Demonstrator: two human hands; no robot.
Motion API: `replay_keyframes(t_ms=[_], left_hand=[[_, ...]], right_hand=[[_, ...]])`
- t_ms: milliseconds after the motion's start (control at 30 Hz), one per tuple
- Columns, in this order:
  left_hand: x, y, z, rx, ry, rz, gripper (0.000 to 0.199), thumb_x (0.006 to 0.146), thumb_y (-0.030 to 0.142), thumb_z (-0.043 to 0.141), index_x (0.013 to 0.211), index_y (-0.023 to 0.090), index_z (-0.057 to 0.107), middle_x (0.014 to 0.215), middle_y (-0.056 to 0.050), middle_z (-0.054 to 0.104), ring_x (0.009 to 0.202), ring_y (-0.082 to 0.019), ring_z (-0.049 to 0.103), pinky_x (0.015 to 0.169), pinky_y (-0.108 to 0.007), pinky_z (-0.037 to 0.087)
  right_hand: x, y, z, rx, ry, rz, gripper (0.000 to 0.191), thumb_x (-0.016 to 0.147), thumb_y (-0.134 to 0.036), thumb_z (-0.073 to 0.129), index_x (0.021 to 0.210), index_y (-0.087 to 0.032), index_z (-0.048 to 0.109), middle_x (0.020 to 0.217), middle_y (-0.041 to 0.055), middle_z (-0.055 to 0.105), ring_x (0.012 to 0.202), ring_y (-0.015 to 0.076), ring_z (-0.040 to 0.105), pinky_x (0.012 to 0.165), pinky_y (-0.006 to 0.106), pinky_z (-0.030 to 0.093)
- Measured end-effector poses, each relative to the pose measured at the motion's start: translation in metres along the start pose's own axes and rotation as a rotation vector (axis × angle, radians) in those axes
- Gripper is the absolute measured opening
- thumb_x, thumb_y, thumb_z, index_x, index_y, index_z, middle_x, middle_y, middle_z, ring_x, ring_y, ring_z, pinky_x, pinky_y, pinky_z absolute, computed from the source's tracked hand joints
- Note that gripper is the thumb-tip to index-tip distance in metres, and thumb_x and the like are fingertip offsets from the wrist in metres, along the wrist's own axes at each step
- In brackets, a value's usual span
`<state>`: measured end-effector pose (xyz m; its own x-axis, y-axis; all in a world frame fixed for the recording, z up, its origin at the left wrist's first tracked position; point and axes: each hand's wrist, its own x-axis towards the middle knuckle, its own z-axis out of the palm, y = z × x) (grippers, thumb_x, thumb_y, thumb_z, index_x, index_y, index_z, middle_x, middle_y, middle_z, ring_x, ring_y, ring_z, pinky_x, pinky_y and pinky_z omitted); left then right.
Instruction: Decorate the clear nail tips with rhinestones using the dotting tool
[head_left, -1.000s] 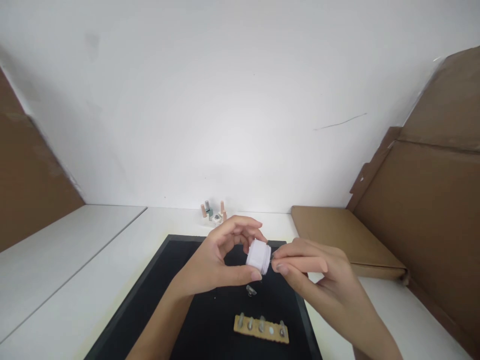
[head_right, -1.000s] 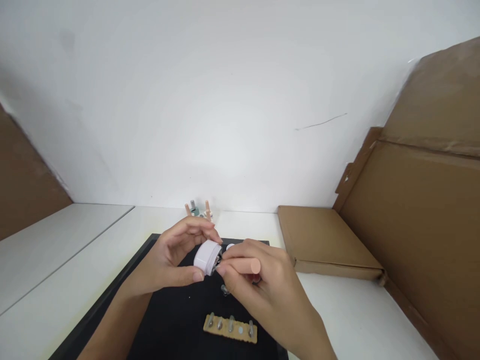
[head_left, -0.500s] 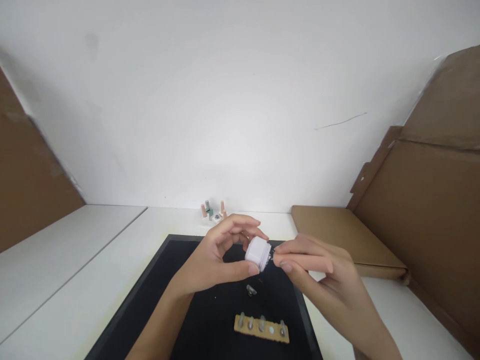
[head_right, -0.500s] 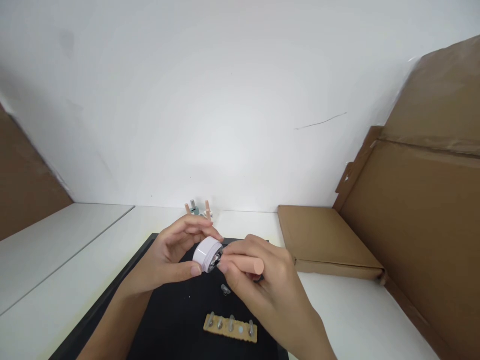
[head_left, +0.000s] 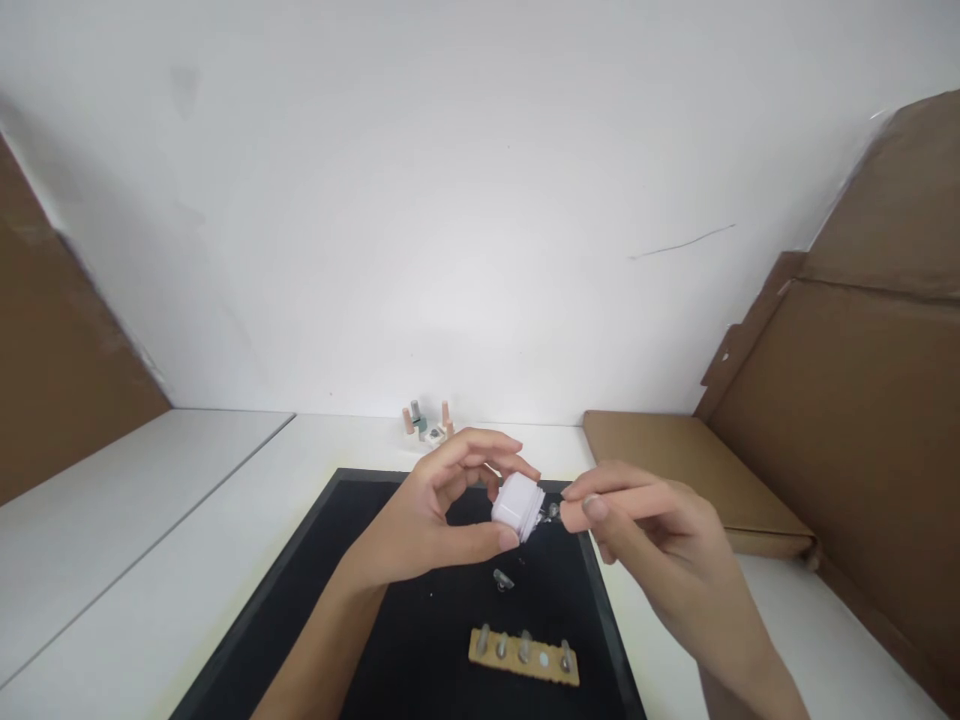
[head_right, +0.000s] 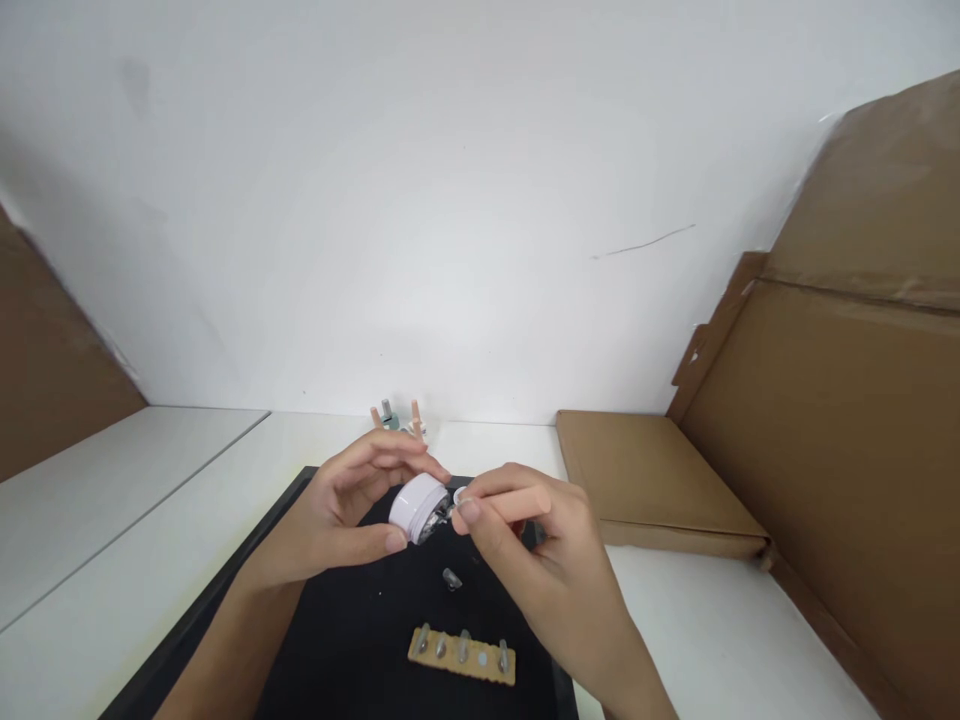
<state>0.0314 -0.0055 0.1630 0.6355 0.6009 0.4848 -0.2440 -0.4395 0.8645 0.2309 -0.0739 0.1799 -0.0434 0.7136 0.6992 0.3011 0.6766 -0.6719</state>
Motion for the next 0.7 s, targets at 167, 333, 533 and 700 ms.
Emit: replay_keyframes(t_ms=[167, 333, 533, 700], left_hand=[[0.0008, 0.0014, 0.0011, -0.014, 0.002, 0.015, 0.046, 0.080, 0.014, 0.071, 0.120, 0.025, 0.053, 0.112, -0.008, 0.065, 0.102, -0.022, 0.061, 0.087, -0.035, 0.044], [0.0008, 0.0018, 0.0002, -0.011, -0.004, 0.022, 0.047, 0.079, 0.013, 0.072, 0.121, 0.025, 0.053, 0.113, -0.008, 0.065, 0.099, -0.021, 0.061, 0.086, -0.035, 0.044], [-0.0012, -0.0011, -0.0009, -0.008, -0.008, 0.013, 0.046, 0.081, 0.014, 0.070, 0.122, 0.026, 0.052, 0.115, -0.008, 0.064, 0.103, -0.022, 0.060, 0.089, -0.035, 0.044], [-0.0002, -0.0009, -0.0013, -0.017, -0.018, 0.003, 0.044, 0.083, 0.015, 0.069, 0.123, 0.026, 0.053, 0.117, -0.008, 0.063, 0.105, -0.022, 0.060, 0.090, -0.035, 0.044]], right_hand=[[-0.0011, -0.0013, -0.0001, -0.093, -0.060, 0.010, 0.021, 0.088, -0.018, 0.058, 0.069, -0.022, 0.066, 0.077, -0.0004, 0.071, 0.066, 0.0121, 0.064, 0.055, 0.022, 0.048], [-0.0013, -0.0028, -0.0011, -0.110, -0.122, 0.090, 0.023, 0.087, -0.019, 0.057, 0.065, -0.021, 0.064, 0.070, -0.0006, 0.068, 0.063, 0.0125, 0.062, 0.050, 0.022, 0.043], [-0.0010, -0.0003, -0.0007, 0.028, -0.039, 0.049, 0.026, 0.087, -0.019, 0.059, 0.063, -0.021, 0.068, 0.066, -0.0019, 0.068, 0.051, 0.0075, 0.055, 0.044, 0.018, 0.041], [-0.0026, 0.0009, -0.0004, 0.007, 0.003, 0.017, 0.020, 0.087, -0.018, 0.061, 0.069, -0.022, 0.071, 0.074, -0.0015, 0.071, 0.056, 0.0073, 0.058, 0.044, 0.017, 0.042]])
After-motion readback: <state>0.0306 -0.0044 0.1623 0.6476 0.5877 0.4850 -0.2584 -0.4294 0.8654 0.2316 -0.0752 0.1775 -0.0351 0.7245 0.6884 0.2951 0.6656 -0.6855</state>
